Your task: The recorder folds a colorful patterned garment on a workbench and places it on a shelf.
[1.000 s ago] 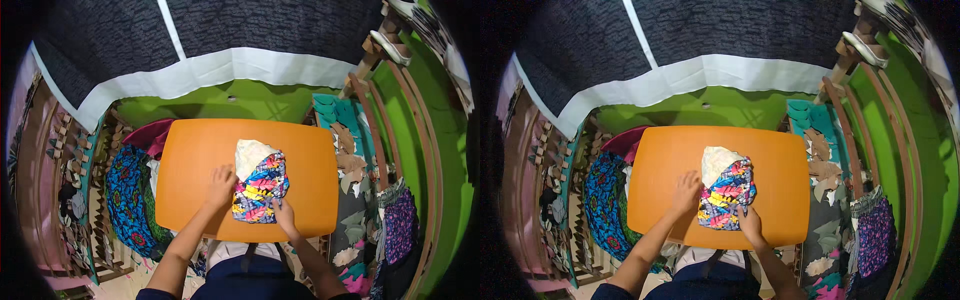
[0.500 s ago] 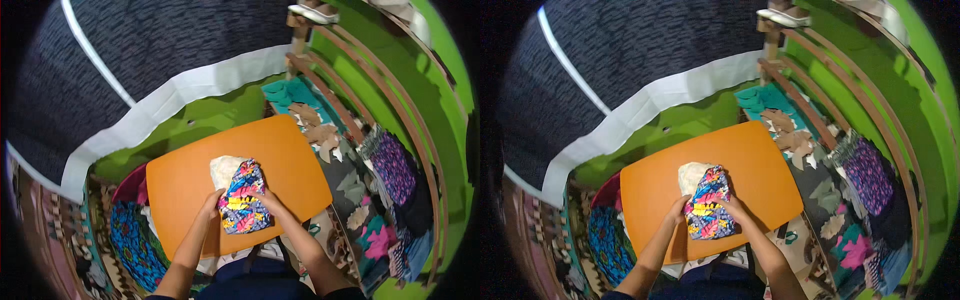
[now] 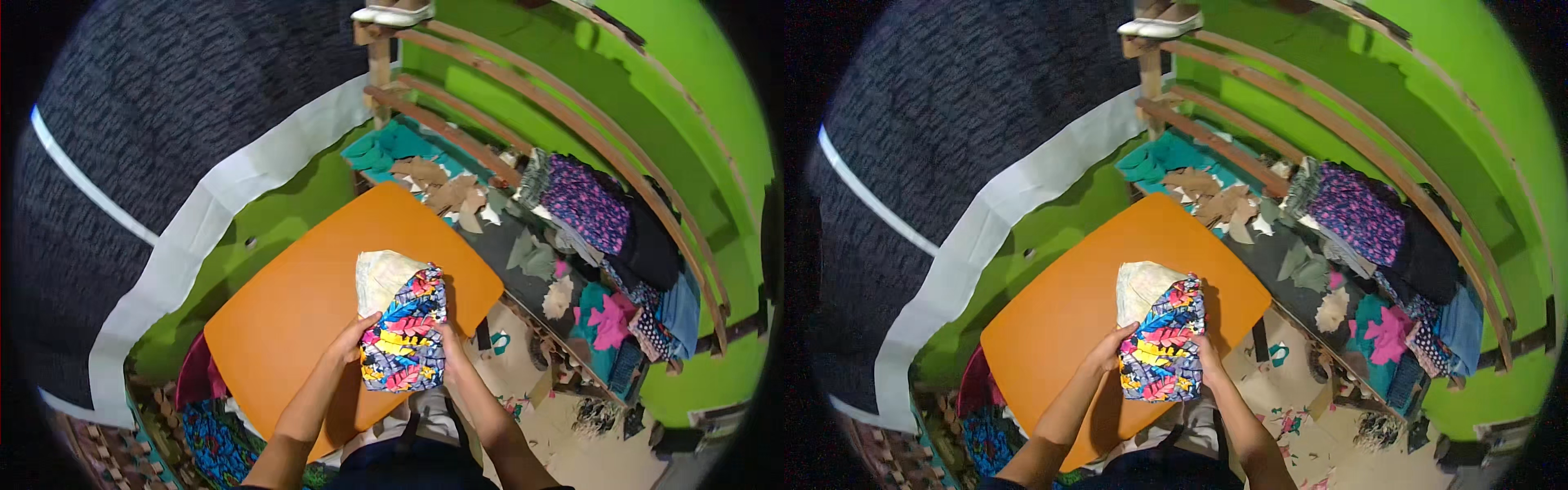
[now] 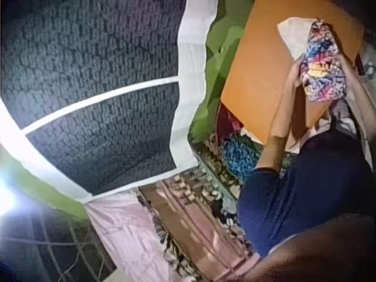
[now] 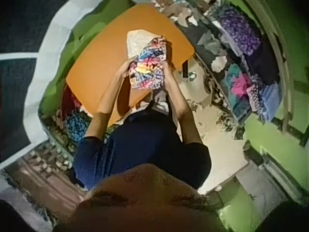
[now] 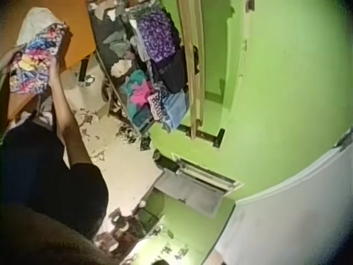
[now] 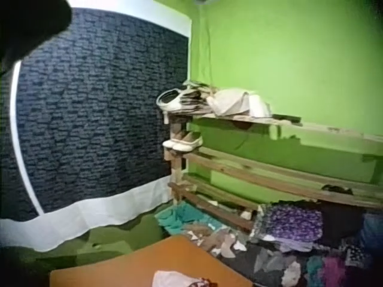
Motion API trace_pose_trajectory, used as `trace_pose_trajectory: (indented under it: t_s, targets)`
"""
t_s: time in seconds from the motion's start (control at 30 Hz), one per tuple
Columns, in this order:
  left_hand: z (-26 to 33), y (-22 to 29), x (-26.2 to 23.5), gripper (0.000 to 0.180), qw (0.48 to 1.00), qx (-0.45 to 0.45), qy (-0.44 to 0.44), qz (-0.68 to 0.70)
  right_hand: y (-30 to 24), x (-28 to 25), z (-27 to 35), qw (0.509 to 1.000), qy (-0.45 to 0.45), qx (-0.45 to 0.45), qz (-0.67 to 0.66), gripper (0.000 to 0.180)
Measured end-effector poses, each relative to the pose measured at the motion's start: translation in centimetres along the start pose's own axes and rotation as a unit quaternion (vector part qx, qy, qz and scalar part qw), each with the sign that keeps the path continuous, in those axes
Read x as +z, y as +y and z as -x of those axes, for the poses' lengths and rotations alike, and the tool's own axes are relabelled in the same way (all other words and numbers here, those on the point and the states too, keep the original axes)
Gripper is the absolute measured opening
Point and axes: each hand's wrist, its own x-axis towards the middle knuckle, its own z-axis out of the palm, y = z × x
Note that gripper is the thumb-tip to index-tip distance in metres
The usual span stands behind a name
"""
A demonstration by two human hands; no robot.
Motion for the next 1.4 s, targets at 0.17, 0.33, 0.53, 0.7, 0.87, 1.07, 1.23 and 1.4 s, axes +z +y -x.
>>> trace_pose_trajectory:
  t_s: [0.17,0.33,0.53,0.7,0.87,1.07,1.23,1.4]
  targets:
    - [-4.4,3.9,8.8,0.040,0.991,0.000,-0.077,-0.112,-8.2,0.4,5.1,0.978,0.051,-0.196,-0.048,0.040]
    - [-8.5,7.7,22.3,0.064,0.984,0.094,-0.101,-0.113,-20.6,-2.3,8.4,0.948,0.071,-0.309,-0.004,0.043]
    - [-15.6,10.0,32.5,0.061,0.985,0.048,-0.115,-0.123,-31.9,-6.2,8.9,0.952,0.120,-0.282,-0.017,0.039]
    - [-22.8,9.2,38.9,0.047,0.988,-0.015,-0.126,-0.083,-37.9,-12.0,7.2,0.935,0.210,-0.285,0.023,0.031]
    - [-27.5,9.9,43.5,0.027,0.983,0.012,-0.122,-0.140,-42.6,-14.4,5.4,0.917,0.203,-0.343,-0.011,0.030]
    - [-31.6,8.5,45.7,0.028,0.929,0.174,-0.096,-0.313,-44.2,-18.1,2.4,0.891,0.254,-0.376,0.036,0.054]
    - [-33.2,6.1,45.1,0.036,0.658,0.476,-0.095,-0.575,-43.6,-20.4,1.1,0.812,0.326,-0.330,0.354,0.054]
    - [-29.4,4.2,46.8,0.050,0.472,0.371,-0.068,-0.797,-43.0,-13.7,4.6,0.600,0.339,-0.325,0.648,0.060]
